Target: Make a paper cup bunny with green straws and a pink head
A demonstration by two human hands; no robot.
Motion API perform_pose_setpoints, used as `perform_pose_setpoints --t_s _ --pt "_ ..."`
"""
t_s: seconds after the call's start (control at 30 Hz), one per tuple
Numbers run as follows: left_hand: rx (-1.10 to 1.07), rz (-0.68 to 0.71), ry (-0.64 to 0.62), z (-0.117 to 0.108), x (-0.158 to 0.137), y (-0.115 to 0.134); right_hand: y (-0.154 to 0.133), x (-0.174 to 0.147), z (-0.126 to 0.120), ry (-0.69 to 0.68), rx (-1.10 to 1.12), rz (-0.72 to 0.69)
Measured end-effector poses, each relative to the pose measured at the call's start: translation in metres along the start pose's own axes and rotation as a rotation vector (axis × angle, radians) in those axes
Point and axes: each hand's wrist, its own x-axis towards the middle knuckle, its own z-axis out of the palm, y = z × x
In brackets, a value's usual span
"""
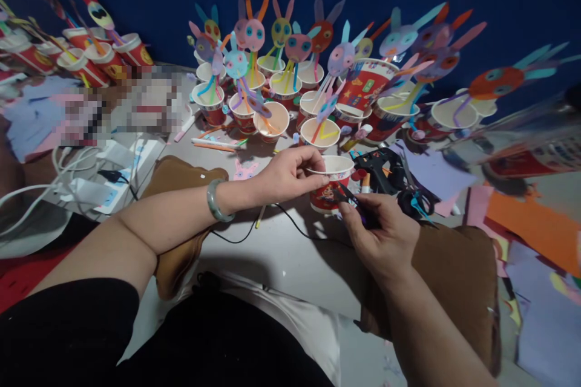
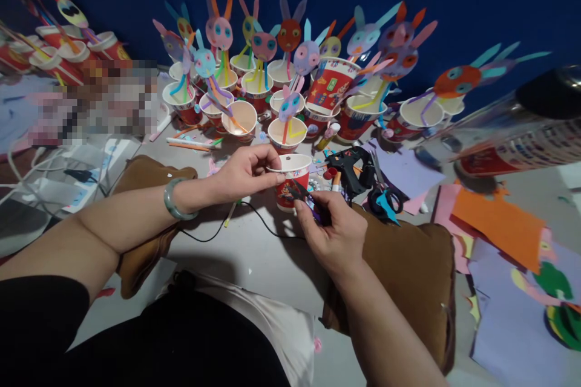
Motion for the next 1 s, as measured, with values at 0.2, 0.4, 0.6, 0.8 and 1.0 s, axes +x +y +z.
perform_pose_setpoints --t_s 0.2,0.4,0.6,0.8,1.0 --pt "0.133 0.072 0.018 0.002 -0.002 -0.002 0.0 0.0 0.001 0.04 -0.031 -0.042" --pt "0.209 0.096 0.007 0.002 -0.004 0.001 -0.002 -0.001 -0.001 0.003 -0.034 0.038" --pt "0.313 0.17 -0.001 0.0 -0.006 0.004 -0.003 0.0 -0.004 -0.046 -0.037 0.111" --pt "0.377 0.161 -0.095 -0.004 -0.005 0.004 -0.002 0.002 -0.007 -0.122 0.061 0.164" --pt "0.276 0.13 -0.155 -0.005 -0.003 0.003 -0.003 0.005 -0.011 -0.193 0.187 0.216"
